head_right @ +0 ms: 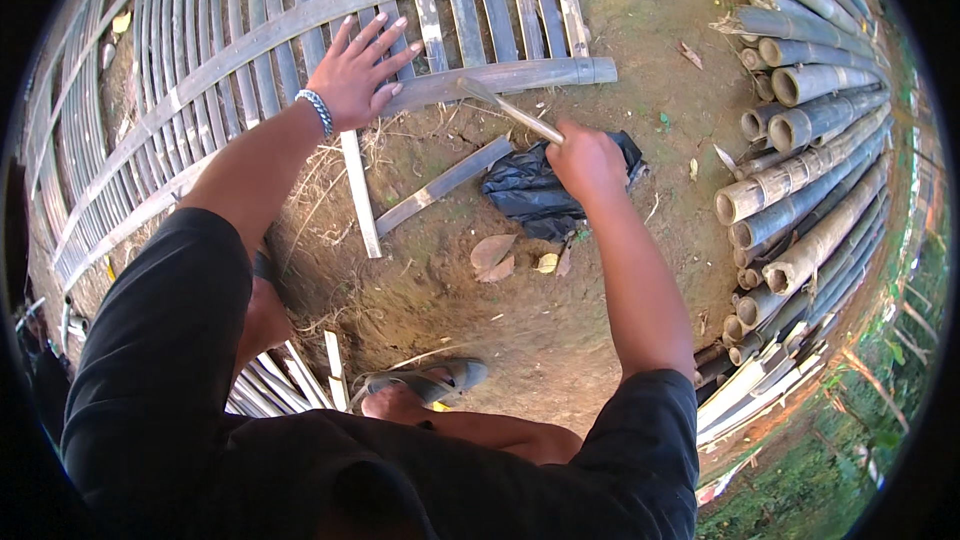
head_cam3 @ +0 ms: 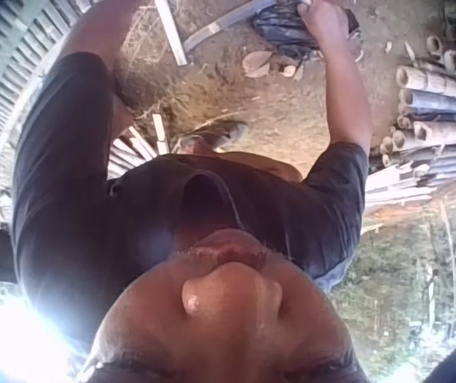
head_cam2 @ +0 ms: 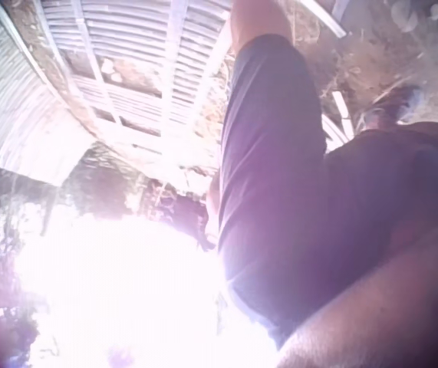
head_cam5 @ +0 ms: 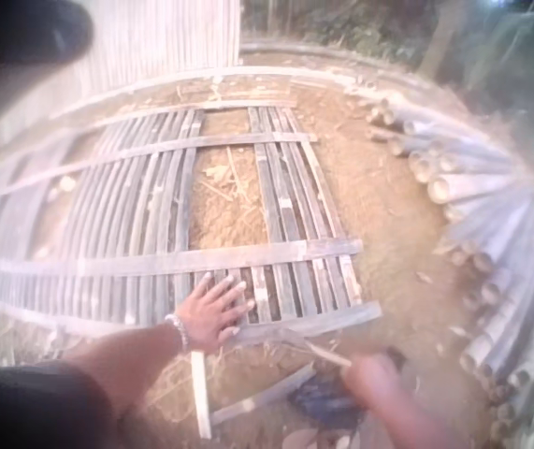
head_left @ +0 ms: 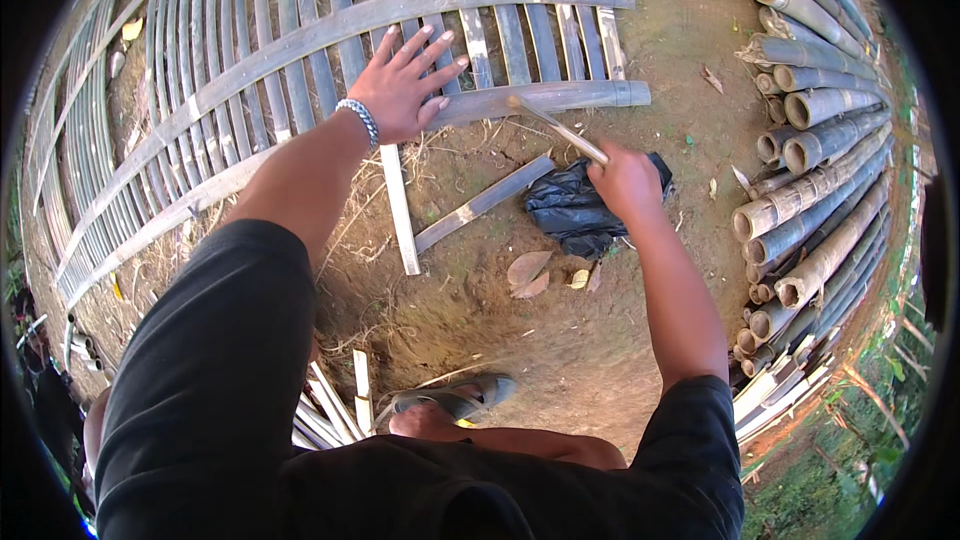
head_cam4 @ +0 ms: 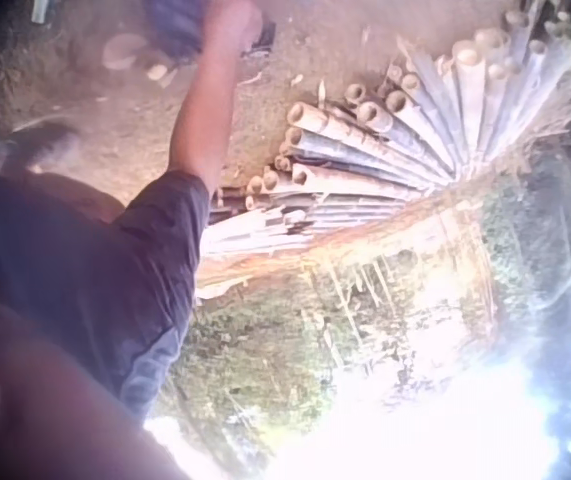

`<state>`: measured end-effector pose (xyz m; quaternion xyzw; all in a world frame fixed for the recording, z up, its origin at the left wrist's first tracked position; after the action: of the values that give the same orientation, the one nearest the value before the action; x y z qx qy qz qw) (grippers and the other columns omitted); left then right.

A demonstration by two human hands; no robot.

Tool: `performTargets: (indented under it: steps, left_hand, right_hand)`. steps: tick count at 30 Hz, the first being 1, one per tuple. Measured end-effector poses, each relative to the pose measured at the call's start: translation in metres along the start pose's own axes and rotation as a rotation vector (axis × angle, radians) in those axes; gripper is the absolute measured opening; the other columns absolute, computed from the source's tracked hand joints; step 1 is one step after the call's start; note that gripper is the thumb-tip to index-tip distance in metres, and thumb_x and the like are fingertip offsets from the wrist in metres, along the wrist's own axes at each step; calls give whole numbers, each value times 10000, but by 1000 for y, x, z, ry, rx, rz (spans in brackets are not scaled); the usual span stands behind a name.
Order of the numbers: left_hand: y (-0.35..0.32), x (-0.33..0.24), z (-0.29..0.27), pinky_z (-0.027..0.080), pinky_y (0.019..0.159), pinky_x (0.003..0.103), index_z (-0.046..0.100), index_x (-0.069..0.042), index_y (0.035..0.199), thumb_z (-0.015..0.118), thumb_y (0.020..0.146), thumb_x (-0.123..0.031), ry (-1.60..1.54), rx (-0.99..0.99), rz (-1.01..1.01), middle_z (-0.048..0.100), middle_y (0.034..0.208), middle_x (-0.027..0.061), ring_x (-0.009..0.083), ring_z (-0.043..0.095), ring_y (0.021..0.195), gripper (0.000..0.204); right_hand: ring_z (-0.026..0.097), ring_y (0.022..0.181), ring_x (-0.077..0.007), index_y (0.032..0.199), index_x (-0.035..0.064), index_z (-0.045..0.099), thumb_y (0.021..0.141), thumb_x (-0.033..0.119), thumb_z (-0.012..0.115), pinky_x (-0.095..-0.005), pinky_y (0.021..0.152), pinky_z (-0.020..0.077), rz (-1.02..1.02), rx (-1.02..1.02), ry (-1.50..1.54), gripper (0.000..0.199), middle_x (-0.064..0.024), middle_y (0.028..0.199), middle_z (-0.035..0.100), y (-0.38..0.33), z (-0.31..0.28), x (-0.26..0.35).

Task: The person constructs a bamboo frame by hammering small bamboo strips onto larger bamboo rails with a mallet and then using a hatchet to shape and trim the bamboo pieces.

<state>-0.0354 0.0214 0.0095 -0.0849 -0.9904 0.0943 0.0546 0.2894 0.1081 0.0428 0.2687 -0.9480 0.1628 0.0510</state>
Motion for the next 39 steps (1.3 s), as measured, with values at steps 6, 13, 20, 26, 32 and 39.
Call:
performTargets:
  steps: [6, 13, 20, 26, 32, 39]
  left_hand:
    - [-28, -7, 4, 153, 1252, 547, 346, -216, 1575, 458, 1027, -460, -72, -61, -189, 223, 1671, 115, 312, 196, 1547, 609]
    - [-97, -1, -10, 338, 1156, 500, 463, -178, 1501, 672, 929, -410, -273, 21, -247, 475, 1423, 120, 318, 439, 1339, 651]
    - [-83, 31, -25, 464, 1058, 471, 515, -129, 1349, 825, 793, -286, -398, 204, -254, 532, 1321, 151, 354, 530, 1253, 656]
    - [-61, 28, -25, 472, 1065, 471, 508, -36, 1270, 853, 743, -240, -321, 333, -167, 559, 1272, 202, 402, 546, 1248, 662]
    - [-67, 19, -57, 489, 1046, 458, 511, 21, 1212, 866, 704, -264, -301, 289, -153, 570, 1232, 222, 397, 568, 1215, 682]
    - [-112, 28, -161, 512, 1002, 447, 509, 31, 1156, 843, 659, -230, -265, 347, -56, 576, 1197, 220, 397, 593, 1154, 653]
  right_hand:
    - [652, 857, -431, 1101, -4, 626, 966, 293, 667, -475, 758, 528, 177, -452, 334, 328, -248, 920, 653, -111, -9, -56]
    - [618, 931, -495, 1242, -50, 520, 946, 253, 687, -509, 849, 504, 653, -227, 183, 455, -280, 980, 629, -261, 82, -153]
    - [438, 1322, -429, 1460, 89, 455, 820, 306, 816, -520, 1094, 368, 566, -201, 107, 766, -220, 1406, 464, -209, 51, -79]
    - [416, 1343, -381, 1465, 124, 471, 802, 266, 827, -522, 1128, 318, 41, -265, 66, 766, -168, 1434, 447, -129, -19, 32]
    - [374, 1409, -325, 1475, 188, 481, 842, 243, 774, -540, 1177, 263, -33, -251, 1, 700, -117, 1481, 430, -44, -23, 91]
    - [419, 1407, -261, 1343, 227, 598, 855, 116, 654, -578, 1191, 226, -270, -488, -160, 504, -51, 1436, 525, -13, -71, 111]
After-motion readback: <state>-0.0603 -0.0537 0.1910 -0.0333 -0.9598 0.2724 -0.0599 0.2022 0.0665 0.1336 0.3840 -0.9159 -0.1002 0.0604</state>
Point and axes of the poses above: each hand's wrist, its own y-axis towards the middle knuckle, its own z-axis out of the palm, x = y × z, the point moved 4 cm from there along y, towards the middle knuckle
